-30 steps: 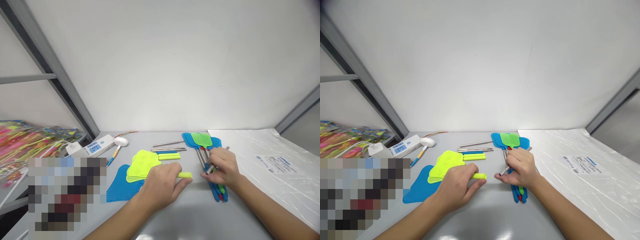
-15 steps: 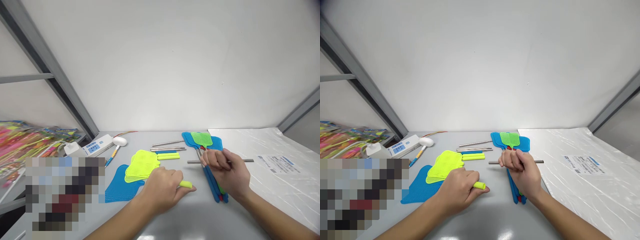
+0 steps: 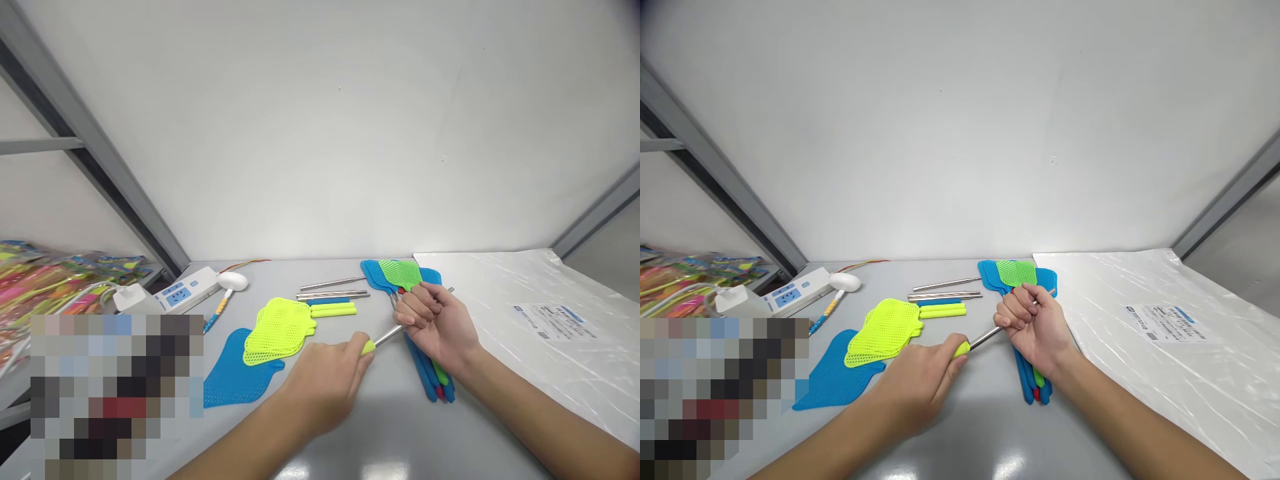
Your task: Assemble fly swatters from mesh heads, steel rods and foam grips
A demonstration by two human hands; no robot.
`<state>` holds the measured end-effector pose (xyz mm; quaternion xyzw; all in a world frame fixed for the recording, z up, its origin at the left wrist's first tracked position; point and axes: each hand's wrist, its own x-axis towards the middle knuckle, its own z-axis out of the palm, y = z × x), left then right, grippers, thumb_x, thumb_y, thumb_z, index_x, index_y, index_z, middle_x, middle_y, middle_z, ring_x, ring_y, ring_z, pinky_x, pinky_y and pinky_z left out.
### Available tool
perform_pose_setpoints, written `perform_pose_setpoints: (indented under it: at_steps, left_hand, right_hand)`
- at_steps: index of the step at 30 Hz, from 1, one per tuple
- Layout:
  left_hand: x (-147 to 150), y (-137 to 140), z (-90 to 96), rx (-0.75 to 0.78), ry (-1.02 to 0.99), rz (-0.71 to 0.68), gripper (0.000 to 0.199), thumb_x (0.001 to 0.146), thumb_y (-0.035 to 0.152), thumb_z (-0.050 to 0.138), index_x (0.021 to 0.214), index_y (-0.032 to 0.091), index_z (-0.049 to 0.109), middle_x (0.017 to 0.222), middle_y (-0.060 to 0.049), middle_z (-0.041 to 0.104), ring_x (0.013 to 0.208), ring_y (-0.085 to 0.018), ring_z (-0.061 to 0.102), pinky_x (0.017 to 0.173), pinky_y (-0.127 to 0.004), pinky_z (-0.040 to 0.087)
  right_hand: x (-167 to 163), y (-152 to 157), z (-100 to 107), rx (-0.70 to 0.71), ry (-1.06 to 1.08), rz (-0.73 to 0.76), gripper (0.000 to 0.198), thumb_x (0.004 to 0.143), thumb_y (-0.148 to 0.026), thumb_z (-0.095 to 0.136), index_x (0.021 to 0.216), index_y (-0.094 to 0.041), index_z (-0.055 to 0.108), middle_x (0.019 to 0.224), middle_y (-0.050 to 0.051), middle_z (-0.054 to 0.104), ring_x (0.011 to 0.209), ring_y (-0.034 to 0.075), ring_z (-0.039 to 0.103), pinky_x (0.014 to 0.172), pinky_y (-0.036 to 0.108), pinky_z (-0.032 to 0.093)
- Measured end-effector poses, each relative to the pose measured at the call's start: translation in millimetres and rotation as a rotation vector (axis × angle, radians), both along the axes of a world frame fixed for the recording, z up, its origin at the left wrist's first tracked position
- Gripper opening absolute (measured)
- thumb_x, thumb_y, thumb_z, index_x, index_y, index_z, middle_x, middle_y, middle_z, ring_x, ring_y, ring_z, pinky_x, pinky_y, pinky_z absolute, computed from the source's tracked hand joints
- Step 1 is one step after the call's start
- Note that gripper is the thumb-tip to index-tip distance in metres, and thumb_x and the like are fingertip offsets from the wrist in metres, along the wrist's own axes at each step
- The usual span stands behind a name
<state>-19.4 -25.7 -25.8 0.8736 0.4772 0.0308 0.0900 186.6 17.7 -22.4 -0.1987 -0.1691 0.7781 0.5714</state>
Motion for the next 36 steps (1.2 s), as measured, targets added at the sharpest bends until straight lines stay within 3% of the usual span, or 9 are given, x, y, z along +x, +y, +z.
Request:
perform_pose_setpoints:
  at_steps: [15, 27, 30, 33, 36]
  left_hand:
    - [1.5, -1.1, -5.9, 0.041, 0.0, -0.026, 0.027, 0.101, 0.037, 0.024, 0.101, 0.024, 0.047, 0.067, -0.001, 0.069, 0.053, -0.022, 0.062, 0.046, -0.029, 0.015]
    - [0.9, -3.2, -4.8, -0.109, -0.201, 0.055, 0.033, 0.1, 0.043, 0.025, 0.096, 0.026, 0.052, 0.064, 0.002, 0.06, 0.057, -0.018, 0.056, 0.048, -0.026, 0.022]
    - [2.5, -4.2, -5.9, -0.122, -0.235, 0.051, 0.033, 0.1, 0.043, 0.025, 0.093, 0.025, 0.052, 0.064, 0.002, 0.059, 0.059, -0.018, 0.055, 0.049, -0.026, 0.023]
    - [3.0, -4.6, -6.2, -0.118, -0.266, 0.038, 0.031, 0.1, 0.041, 0.028, 0.093, 0.024, 0.052, 0.065, 0.002, 0.059, 0.059, -0.018, 0.055, 0.05, -0.026, 0.023]
    - [1.6, -4.1, -4.9, -0.114, -0.298, 0.037, 0.031, 0.1, 0.04, 0.028, 0.089, 0.023, 0.052, 0.064, 0.003, 0.057, 0.057, -0.016, 0.053, 0.049, -0.027, 0.023]
  right_hand:
    - [6.0, 7.3, -8.6, 0.321, -0.393, -0.042, 0.048, 0.09, -0.037, 0.046, 0.058, -0.023, 0.014, 0.052, -0.006, 0.013, 0.048, 0.012, 0.014, 0.049, 0.032, 0.03]
    - [0.8, 2.2, -9.7, 0.275, -0.36, -0.008, 0.045, 0.092, -0.038, 0.042, 0.058, -0.022, 0.015, 0.053, -0.006, 0.014, 0.048, 0.013, 0.017, 0.05, 0.031, 0.032]
    - [-9.3, -7.6, -9.0, 0.288, -0.366, 0.074, 0.043, 0.092, -0.039, 0.038, 0.056, -0.022, 0.023, 0.053, -0.005, 0.021, 0.049, 0.013, 0.024, 0.057, 0.034, 0.039]
    - [-19.7, -16.9, -7.1, 0.365, -0.441, 0.157, 0.037, 0.092, -0.039, 0.037, 0.06, -0.021, 0.042, 0.064, 0.0, 0.039, 0.062, 0.016, 0.043, 0.068, 0.037, 0.044]
    - [-22.1, -18.3, -5.7, 0.406, -0.635, 0.065, 0.032, 0.094, -0.041, 0.04, 0.077, -0.02, 0.057, 0.077, 0.004, 0.049, 0.074, 0.018, 0.049, 0.07, 0.035, 0.044]
